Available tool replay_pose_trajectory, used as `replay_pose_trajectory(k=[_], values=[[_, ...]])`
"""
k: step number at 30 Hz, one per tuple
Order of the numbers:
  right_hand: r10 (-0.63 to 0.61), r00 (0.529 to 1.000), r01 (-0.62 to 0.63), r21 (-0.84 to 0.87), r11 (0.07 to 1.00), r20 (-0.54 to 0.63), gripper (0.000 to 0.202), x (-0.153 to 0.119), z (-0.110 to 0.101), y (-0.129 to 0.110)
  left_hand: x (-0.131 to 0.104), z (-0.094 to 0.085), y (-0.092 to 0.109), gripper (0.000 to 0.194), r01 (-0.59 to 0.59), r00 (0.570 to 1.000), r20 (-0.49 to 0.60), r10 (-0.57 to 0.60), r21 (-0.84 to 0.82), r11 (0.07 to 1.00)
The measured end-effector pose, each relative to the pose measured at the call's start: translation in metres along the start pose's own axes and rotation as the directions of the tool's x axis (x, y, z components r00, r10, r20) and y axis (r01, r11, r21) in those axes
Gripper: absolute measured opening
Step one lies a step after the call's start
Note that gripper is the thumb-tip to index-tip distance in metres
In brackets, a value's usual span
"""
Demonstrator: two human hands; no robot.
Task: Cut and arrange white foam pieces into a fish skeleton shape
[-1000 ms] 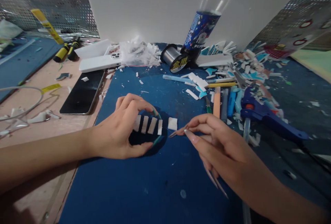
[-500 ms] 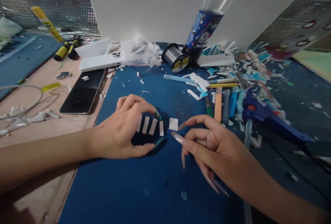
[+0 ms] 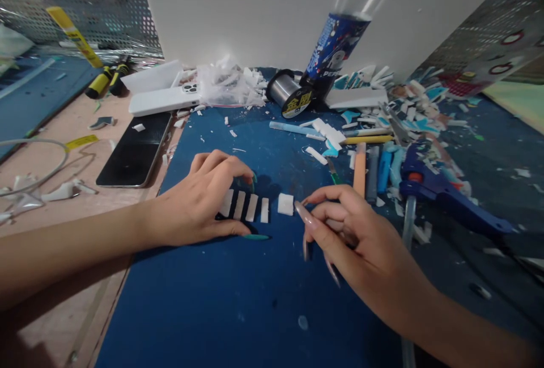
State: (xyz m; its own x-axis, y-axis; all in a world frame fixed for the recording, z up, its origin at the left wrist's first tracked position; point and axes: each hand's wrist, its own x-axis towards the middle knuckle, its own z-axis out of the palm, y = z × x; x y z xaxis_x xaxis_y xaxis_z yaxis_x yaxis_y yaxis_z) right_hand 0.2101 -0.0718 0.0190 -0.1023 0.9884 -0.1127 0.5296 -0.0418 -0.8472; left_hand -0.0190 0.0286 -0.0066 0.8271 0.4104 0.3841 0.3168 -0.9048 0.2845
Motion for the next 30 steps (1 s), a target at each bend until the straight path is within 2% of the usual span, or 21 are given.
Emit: replay_pose_trajectory(k=[4,9,16,24,26,30], values=[[-0.115,0.986,0.109,-0.053,0.993,-0.122,0.014,-0.006,0.0,0.001,-0.001,0.002,0.001,0.054,0.029,1.0,-0.012,-0.029,-0.002,1.0],[-0.079,0.98,0.08,-0.003,0.997,-0.185,0.016,-0.007,-0.001,-0.002,0.002,0.006,0.007,0.054,0.023,1.0,-0.014,-0.024,-0.067,0.997],[-0.086,0.979,0.094,0.038,0.995,-0.186,0.016,-0.004,0.0,-0.004,0.002,0.004,0.008,0.04,0.105,0.994,0.041,-0.1,-0.175,0.979],[-0.078,0.98,0.079,-0.002,0.997,-0.186,0.016,-0.007,0.0,-0.001,-0.001,0.002,0.005,0.039,0.146,0.989,0.055,-0.135,-0.291,0.946],[-0.036,0.989,0.04,0.025,0.999,-0.147,0.018,-0.009,0.001,-0.001,-0.002,0.002,0.004,0.042,0.121,0.993,0.047,-0.112,-0.317,0.941],[0.096,0.995,-0.091,0.191,0.977,-0.015,0.026,-0.013,0.002,-0.003,-0.002,0.001,0.003,0.046,0.067,0.997,-0.011,-0.076,-0.348,0.935]])
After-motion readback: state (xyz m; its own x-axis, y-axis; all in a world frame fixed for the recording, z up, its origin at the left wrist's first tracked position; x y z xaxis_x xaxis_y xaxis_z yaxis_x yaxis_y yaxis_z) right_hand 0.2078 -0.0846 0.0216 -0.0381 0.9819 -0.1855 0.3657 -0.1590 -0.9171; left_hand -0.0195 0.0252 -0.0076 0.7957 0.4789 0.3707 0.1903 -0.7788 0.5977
